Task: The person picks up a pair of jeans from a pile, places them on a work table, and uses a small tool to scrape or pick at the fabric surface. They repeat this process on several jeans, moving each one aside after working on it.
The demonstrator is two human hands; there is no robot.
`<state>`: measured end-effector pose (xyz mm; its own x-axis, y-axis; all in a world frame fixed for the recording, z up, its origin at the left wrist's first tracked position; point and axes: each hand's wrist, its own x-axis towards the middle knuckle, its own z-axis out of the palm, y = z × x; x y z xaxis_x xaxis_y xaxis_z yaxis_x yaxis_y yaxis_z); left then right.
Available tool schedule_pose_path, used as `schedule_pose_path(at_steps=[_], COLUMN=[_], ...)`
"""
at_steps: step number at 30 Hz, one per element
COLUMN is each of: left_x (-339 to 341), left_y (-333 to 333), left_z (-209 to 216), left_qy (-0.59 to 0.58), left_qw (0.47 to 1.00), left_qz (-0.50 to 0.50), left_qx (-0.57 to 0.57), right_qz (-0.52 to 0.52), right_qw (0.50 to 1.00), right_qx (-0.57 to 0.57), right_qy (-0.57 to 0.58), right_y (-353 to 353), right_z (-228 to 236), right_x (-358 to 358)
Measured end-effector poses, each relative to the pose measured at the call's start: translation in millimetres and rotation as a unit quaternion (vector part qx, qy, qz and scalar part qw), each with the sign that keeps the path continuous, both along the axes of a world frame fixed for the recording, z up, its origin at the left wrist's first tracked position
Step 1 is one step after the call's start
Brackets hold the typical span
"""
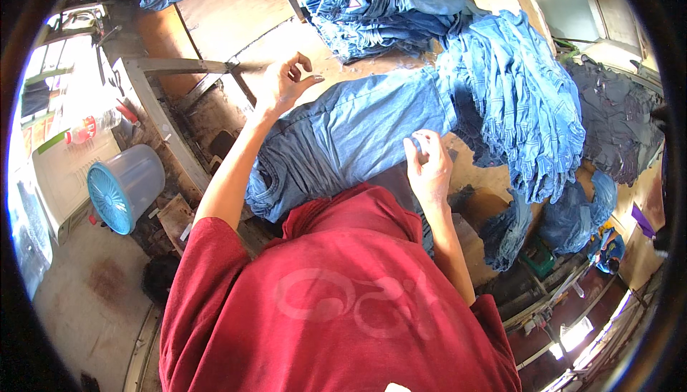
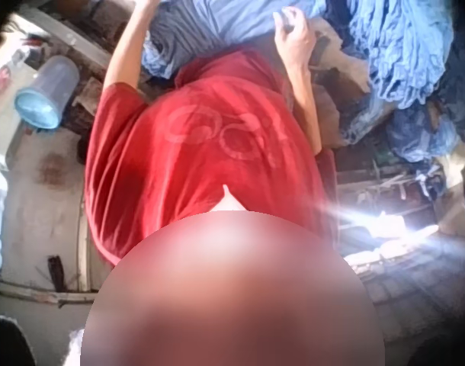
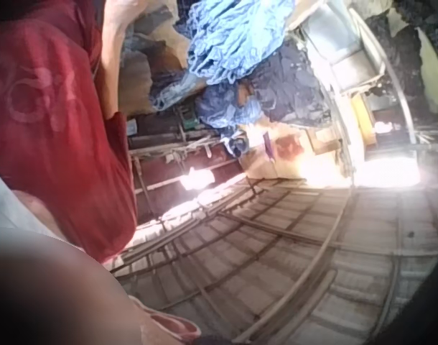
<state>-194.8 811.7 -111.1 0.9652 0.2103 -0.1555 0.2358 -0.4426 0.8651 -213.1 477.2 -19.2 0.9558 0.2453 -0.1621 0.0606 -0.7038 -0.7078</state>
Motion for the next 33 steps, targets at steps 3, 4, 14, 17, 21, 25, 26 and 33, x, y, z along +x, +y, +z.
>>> schedule_pose_path(at_steps=[3,4,14,17,21,25,26,33], left_x=[-1.8,-2.6,-12.0,-16.3,-14.3,-9.0,-9.3,-27.6], left_y=[-17.7,-23.8,-13.0,-11.6,-23.0,-14.2,-11.0,14.8], left_z=[32.2,43.1,68.4,66.7,74.6,68.1,61.9,29.6], left_qy=[-0.086,-0.090,0.054,-0.034,-0.053,0.000,0.022,0.017], left_qw=[0.996,0.996,0.969,0.976,0.988,0.966,0.950,0.706], left_qz=[0.016,0.013,0.016,0.027,-0.029,-0.007,0.027,0.136], left_qx=[0.014,0.008,-0.239,-0.213,-0.141,-0.257,-0.311,-0.695], right_qz=[-0.035,-0.038,-0.117,-0.022,0.164,0.042,-0.028,-0.020], right_qw=[0.987,0.981,0.957,0.956,0.956,0.937,0.939,0.967], right_qx=[0.113,0.155,0.265,0.281,0.151,0.327,0.296,0.256], right_qy=[0.113,0.110,0.024,0.077,0.188,0.114,0.175,0.007], right_y=[31.9,46.5,98.1,93.5,103.8,110.2,106.7,122.0], right_z=[6.6,5.6,-5.9,4.2,9.4,2.4,0.8,-35.7], right_x=[6.5,12.1,71.0,78.5,81.9,81.4,80.1,102.0])
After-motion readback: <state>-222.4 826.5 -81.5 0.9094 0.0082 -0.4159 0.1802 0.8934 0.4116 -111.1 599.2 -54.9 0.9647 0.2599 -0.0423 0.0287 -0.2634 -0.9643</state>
